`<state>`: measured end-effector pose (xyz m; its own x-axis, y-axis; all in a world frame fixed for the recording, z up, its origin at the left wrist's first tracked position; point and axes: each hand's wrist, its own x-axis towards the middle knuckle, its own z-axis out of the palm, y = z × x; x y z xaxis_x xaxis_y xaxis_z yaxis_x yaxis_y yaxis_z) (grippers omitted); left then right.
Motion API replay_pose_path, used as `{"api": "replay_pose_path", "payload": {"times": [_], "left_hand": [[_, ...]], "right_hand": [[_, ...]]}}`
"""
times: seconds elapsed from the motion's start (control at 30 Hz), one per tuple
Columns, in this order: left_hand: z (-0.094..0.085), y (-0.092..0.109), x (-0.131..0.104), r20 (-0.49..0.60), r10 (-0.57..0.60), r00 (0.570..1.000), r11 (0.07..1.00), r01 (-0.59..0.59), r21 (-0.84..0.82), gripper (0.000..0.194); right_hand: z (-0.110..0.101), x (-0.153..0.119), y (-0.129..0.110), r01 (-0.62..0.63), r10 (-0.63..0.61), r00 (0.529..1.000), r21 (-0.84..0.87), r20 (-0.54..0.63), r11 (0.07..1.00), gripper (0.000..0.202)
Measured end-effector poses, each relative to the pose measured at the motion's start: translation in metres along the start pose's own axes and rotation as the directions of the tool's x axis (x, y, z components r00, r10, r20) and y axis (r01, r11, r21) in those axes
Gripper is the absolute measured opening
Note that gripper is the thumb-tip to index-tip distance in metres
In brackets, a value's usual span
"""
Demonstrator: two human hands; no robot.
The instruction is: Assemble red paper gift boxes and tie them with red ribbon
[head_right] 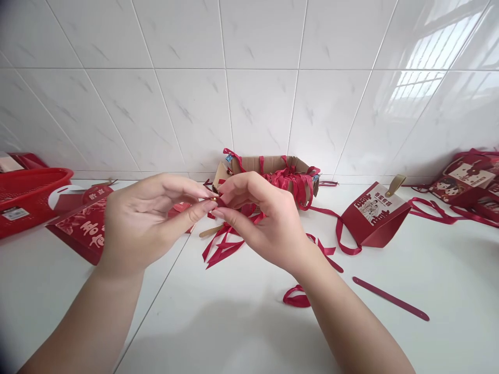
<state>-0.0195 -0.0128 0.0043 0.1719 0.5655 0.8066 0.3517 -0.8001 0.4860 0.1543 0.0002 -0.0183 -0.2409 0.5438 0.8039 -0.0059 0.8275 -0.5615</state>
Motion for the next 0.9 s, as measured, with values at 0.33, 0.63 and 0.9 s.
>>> {"api": "replay_pose_path", "payload": {"times": [0.33,0.63,0.9], "left_hand": [[-0.004,-0.003,-0.004,0.066,0.252,0.965,0.967,-0.249,-0.054,0.016],[-0.011,0.005,-0.005,0.22,0.109,0.969,0.98,-0.068,-0.186,0.018],[-0.013,0.002,-0.001,0.307,0.069,0.949,0.989,-0.025,-0.146,0.009]], "right_hand": [[-0.011,0.004,0.003,0.351,-0.345,0.936,-0.106,0.075,0.93,0.016],[-0.019,0.003,0.0,0.354,-0.339,0.918,-0.037,0.207,0.935,0.02],[-0.013,0.002,0.002,0.286,-0.289,0.924,0.05,0.252,0.957,0.02]]}}
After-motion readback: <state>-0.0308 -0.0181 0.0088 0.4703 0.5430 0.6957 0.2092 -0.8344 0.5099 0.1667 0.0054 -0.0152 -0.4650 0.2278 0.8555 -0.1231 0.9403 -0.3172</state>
